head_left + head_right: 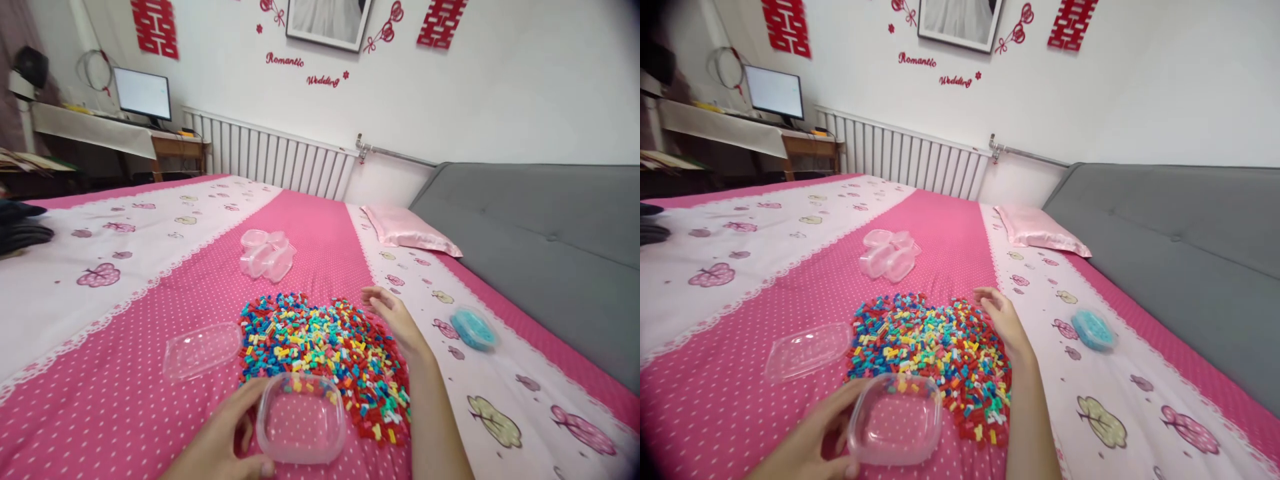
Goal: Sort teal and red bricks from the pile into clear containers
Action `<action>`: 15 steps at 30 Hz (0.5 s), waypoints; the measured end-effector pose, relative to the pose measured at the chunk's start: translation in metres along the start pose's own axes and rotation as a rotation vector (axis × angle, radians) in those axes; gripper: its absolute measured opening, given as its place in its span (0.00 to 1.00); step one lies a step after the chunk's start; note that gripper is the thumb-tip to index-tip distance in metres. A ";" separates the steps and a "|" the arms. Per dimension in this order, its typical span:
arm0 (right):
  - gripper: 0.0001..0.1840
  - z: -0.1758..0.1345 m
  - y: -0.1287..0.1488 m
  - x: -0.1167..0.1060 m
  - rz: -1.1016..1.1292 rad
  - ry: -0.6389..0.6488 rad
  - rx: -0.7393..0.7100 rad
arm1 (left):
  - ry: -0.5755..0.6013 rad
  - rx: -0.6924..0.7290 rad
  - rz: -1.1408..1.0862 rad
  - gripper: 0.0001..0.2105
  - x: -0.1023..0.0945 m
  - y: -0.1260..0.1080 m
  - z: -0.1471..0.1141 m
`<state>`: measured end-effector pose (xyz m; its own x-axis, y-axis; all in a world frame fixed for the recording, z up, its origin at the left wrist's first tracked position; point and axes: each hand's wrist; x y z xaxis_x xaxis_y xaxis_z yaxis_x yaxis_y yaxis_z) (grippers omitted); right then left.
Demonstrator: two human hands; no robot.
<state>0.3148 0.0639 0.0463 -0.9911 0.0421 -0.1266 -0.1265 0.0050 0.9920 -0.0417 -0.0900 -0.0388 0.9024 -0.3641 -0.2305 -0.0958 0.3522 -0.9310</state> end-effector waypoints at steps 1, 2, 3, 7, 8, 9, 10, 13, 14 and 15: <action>0.24 -0.002 -0.003 -0.005 -0.022 -0.019 0.006 | -0.007 -0.010 0.022 0.45 0.000 0.000 -0.001; 0.24 -0.005 -0.005 -0.008 -0.047 -0.033 0.013 | -0.010 -0.019 0.038 0.45 0.000 0.001 -0.002; 0.25 -0.007 -0.008 -0.011 -0.078 -0.040 0.022 | -0.007 -0.029 0.048 0.45 -0.001 0.002 -0.003; 0.20 -0.021 -0.010 -0.016 -0.266 0.041 0.075 | 0.032 -0.020 0.062 0.44 -0.002 0.011 -0.012; 0.17 -0.025 -0.008 -0.016 -0.327 0.098 0.092 | 0.037 -0.009 0.069 0.43 -0.003 0.014 -0.014; 0.13 -0.029 -0.005 -0.015 -0.390 0.164 0.109 | 0.035 0.001 0.081 0.43 -0.004 0.017 -0.017; 0.09 -0.033 -0.003 -0.014 -0.449 0.229 0.128 | 0.032 0.007 0.097 0.44 -0.004 0.020 -0.019; 0.06 -0.041 0.003 -0.004 -0.606 0.333 0.191 | 0.008 0.014 0.149 0.45 -0.004 0.028 -0.023; 0.07 -0.041 0.003 0.000 -0.650 0.328 0.209 | 0.000 0.017 0.160 0.45 -0.004 0.030 -0.024; 0.07 -0.041 0.003 0.005 -0.690 0.313 0.223 | -0.004 0.022 0.167 0.45 -0.004 0.031 -0.025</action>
<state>0.3082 0.0227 0.0490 -0.6617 -0.3264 -0.6750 -0.7387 0.1292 0.6616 -0.0586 -0.0990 -0.0735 0.8763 -0.2955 -0.3804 -0.2355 0.4262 -0.8734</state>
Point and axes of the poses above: each hand's wrist, its own z-axis towards the middle knuckle, its own x-axis out of the palm, y = z × x, and after that the axes turned 15 degrees about x, right-handed
